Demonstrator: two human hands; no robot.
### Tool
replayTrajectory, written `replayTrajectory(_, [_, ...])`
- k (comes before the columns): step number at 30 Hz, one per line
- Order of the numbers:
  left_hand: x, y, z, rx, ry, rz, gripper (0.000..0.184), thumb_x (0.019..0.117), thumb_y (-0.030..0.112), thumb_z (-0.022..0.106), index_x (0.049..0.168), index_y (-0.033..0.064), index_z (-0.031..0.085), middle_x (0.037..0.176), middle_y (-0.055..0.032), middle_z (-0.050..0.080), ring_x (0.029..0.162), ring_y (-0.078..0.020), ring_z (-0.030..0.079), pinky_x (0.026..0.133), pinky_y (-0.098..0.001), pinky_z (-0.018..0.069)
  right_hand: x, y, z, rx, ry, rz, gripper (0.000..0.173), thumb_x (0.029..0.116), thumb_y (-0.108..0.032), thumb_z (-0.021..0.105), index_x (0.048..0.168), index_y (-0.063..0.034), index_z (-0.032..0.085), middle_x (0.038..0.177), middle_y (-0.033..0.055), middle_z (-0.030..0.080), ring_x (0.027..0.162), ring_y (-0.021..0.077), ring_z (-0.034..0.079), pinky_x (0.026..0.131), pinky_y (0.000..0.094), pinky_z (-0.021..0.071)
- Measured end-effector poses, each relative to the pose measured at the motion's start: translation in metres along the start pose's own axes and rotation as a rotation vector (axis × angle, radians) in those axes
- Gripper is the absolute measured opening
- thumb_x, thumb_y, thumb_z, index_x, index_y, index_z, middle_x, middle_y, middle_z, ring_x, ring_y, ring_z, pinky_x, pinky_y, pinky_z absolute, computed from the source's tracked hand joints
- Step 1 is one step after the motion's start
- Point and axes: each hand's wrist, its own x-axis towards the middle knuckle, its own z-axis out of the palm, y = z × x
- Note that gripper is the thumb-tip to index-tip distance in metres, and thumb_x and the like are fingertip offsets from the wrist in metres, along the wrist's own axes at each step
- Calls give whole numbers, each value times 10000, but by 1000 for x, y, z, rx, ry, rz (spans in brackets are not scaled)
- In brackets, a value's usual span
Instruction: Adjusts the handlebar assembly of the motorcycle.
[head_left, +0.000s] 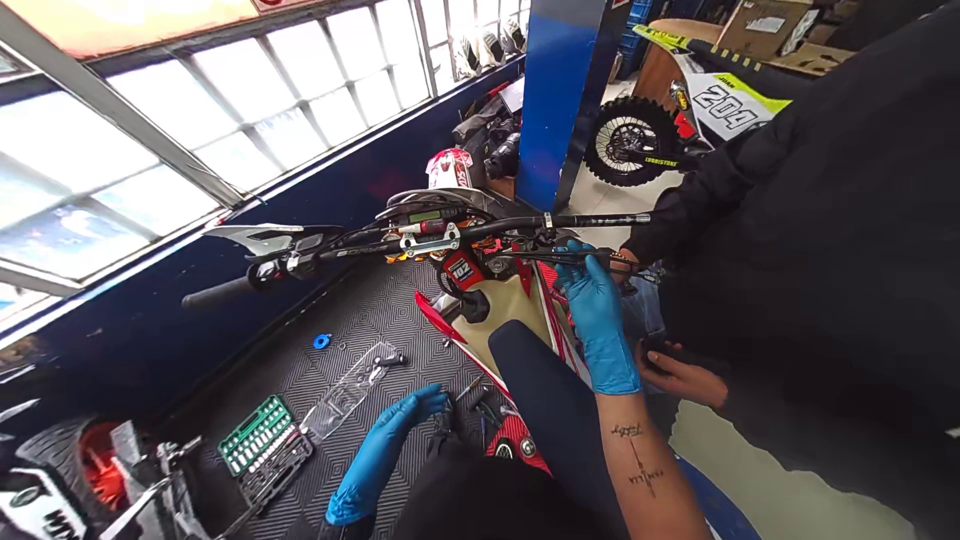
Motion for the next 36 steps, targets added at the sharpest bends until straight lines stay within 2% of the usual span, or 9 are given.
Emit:
replayTrajectory(8, [85, 49, 27, 346, 2, 82, 476, 1075, 340, 454, 1450, 70, 566, 1415, -87, 625, 1287, -209, 605, 1101, -427, 487, 29, -7, 11, -81, 174, 5, 299, 1109, -172, 368, 1279, -5, 550, 1130, 133, 684, 974, 219, 707, 869, 384, 603])
replayTrajectory(11, [152, 78, 55, 644, 12, 241, 502, 1058, 357, 506, 1497, 117, 528, 1511, -104, 538, 1385, -213, 525, 1165, -445, 430, 41, -7, 16, -85, 234, 11, 294, 1090, -171, 438, 1326, -7, 500, 1169, 153, 643, 996, 235, 685, 858, 388, 597])
replayTrajectory(15, [219, 88, 77, 874, -16, 319, 591, 1053, 368, 492, 1559, 68, 430, 1627, -126, 394, 1507, -240, 375, 1248, -442, 289, 63, -8, 15, -113, 238, 42, 287, 1088, -163, 409, 1332, -23, 465, 1152, 146, 625, 973, 221, 678, 852, 362, 593])
replayTrajectory(21, [242, 73, 83, 886, 20, 312, 595, 1054, 359, 487, 1574, 79, 411, 1630, -115, 394, 1500, -251, 389, 1242, -451, 298, 109, -13, -9, -73, -3, 62, 326, 1114, -181, 256, 1197, -63, 549, 1138, 91, 700, 1055, 202, 695, 915, 368, 579])
replayTrajectory(23, [241, 66, 86, 883, 45, 325, 617, 1047, 363, 497, 1581, 70, 396, 1642, -114, 374, 1507, -249, 377, 1246, -437, 293, 129, -13, -15, -42, -139, 92, 347, 1124, -199, 271, 1233, -49, 565, 1171, 115, 703, 1103, 225, 692, 942, 383, 582])
replayTrajectory(27, [242, 60, 87, 885, 10, 338, 627, 1043, 369, 498, 1589, 82, 386, 1655, -98, 354, 1506, -243, 381, 1237, -436, 314, 163, -10, -10, -71, -236, 105, 318, 1116, -169, 293, 1193, -56, 579, 1124, 96, 729, 1009, 181, 726, 855, 314, 611])
replayTrajectory(30, [185, 105, 52, 878, 25, 558, 507, 1040, 335, 536, 1486, 95, 549, 1527, -91, 537, 1414, -231, 506, 1181, -466, 405, 166, -6, 5, -69, -213, 87, 334, 1115, -160, 282, 1152, -58, 598, 1081, 102, 736, 962, 184, 735, 801, 299, 620])
replayTrajectory(33, [101, 151, -53, 946, 545, 840, 344, 1043, 258, 520, 1235, 31, 694, 1234, -160, 705, 1221, -261, 638, 1068, -446, 485, 149, -7, 38, -126, -70, 80, 329, 1108, -148, 239, 1120, -80, 561, 1038, 78, 730, 919, 155, 733, 704, 249, 606])
replayTrajectory(36, [69, 161, -185, 1134, 1003, 663, 376, 1080, 185, 451, 1231, -99, 646, 1244, -325, 642, 1254, -428, 584, 1126, -486, 408, 121, -13, 126, -337, 450, 169, 350, 1111, -123, 213, 982, -148, 538, 835, -29, 688, 728, 33, 690, 579, 139, 534])
